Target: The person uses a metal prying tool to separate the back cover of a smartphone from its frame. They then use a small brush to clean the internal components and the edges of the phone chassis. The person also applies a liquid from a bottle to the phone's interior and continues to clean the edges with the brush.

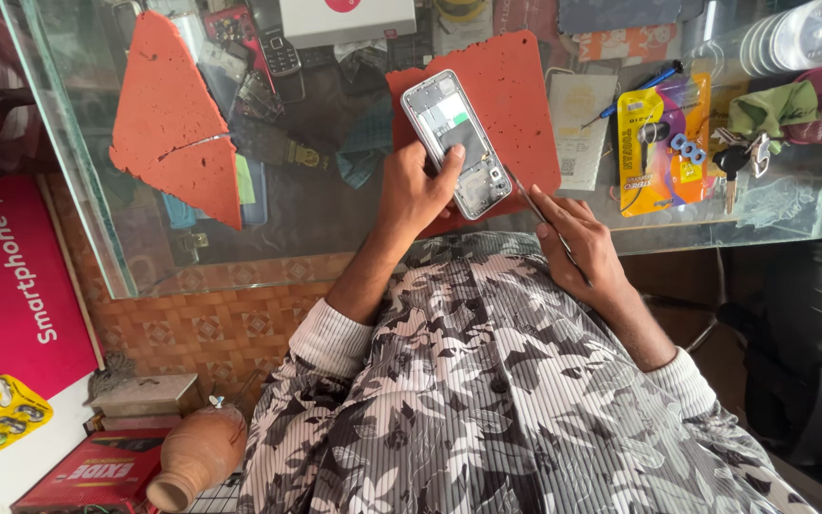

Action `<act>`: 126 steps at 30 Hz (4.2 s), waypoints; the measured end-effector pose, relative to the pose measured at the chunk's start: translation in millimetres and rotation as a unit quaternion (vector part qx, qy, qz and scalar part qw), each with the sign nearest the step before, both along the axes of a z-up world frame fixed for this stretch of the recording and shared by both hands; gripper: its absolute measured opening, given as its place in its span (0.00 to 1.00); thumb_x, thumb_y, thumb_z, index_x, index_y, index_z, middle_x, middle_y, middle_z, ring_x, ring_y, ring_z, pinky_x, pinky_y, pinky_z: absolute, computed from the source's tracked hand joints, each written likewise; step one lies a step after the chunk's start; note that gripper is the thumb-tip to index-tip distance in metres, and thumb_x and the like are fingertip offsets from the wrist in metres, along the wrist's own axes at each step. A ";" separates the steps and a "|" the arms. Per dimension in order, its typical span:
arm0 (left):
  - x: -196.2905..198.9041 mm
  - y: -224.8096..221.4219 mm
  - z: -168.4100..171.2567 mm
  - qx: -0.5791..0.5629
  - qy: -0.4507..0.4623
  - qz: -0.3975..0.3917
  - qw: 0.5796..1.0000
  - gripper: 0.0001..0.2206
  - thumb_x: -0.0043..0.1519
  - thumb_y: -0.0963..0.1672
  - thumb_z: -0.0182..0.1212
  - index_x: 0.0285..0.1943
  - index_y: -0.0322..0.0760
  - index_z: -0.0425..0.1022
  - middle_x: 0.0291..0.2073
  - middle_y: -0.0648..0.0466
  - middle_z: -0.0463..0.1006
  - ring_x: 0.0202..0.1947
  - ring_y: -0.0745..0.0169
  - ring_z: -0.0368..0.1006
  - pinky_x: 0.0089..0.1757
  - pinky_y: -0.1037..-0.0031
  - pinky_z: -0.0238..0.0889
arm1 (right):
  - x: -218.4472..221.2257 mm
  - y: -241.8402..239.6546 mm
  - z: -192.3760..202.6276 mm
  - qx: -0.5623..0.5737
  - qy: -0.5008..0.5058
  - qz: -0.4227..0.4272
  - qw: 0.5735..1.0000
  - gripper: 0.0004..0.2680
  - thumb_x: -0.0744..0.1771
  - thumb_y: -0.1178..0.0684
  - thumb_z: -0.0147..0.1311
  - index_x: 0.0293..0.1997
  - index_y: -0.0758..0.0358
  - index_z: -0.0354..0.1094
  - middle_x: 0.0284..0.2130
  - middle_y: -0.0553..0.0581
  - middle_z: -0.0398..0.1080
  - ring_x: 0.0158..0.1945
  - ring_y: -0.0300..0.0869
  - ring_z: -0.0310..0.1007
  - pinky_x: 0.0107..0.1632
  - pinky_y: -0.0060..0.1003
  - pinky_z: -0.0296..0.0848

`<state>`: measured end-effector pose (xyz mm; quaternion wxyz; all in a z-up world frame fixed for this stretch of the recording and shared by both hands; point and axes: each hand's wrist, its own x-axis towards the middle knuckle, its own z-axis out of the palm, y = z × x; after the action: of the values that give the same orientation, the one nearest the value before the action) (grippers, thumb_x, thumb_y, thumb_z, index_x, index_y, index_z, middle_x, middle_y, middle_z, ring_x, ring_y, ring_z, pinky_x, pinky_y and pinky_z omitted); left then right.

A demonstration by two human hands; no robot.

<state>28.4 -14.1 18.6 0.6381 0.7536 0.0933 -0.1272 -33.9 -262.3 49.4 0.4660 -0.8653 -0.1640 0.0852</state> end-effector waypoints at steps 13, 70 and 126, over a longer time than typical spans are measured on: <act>-4.1 -11.4 -18.9 0.044 -0.143 0.056 0.987 0.10 0.64 0.42 0.63 0.45 0.28 0.68 0.28 0.47 0.82 0.28 0.65 0.82 0.30 0.71 0.72 | 2.3 6.1 19.3 -0.112 -0.063 0.090 0.988 0.20 0.68 0.59 0.50 0.71 0.68 0.59 0.63 0.72 0.66 0.70 0.57 0.62 0.68 0.54 0.57; -5.1 -13.3 -29.7 0.056 -0.177 0.053 0.981 0.34 0.64 0.41 0.61 0.75 0.18 0.48 0.39 0.41 0.83 0.37 0.57 0.84 0.37 0.71 0.76 | 34.7 39.9 -4.6 -0.172 -0.163 0.073 0.969 0.21 0.67 0.62 0.50 0.70 0.73 0.58 0.55 0.67 0.74 0.76 0.60 0.52 0.74 0.62 0.48; 9.0 -15.6 -21.6 0.101 -0.145 0.080 0.981 0.21 0.63 0.45 0.63 0.56 0.25 0.62 0.37 0.38 0.82 0.37 0.43 0.83 0.33 0.63 0.76 | 52.2 55.0 -3.8 -0.037 -0.104 0.057 0.992 0.18 0.66 0.66 0.46 0.64 0.81 0.58 0.61 0.79 0.64 0.66 0.67 0.65 0.69 0.52 0.63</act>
<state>37.4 -29.7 -3.0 0.5738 0.8145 0.0727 0.0448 18.3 -207.3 45.5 0.4088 -0.8751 -0.2576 0.0268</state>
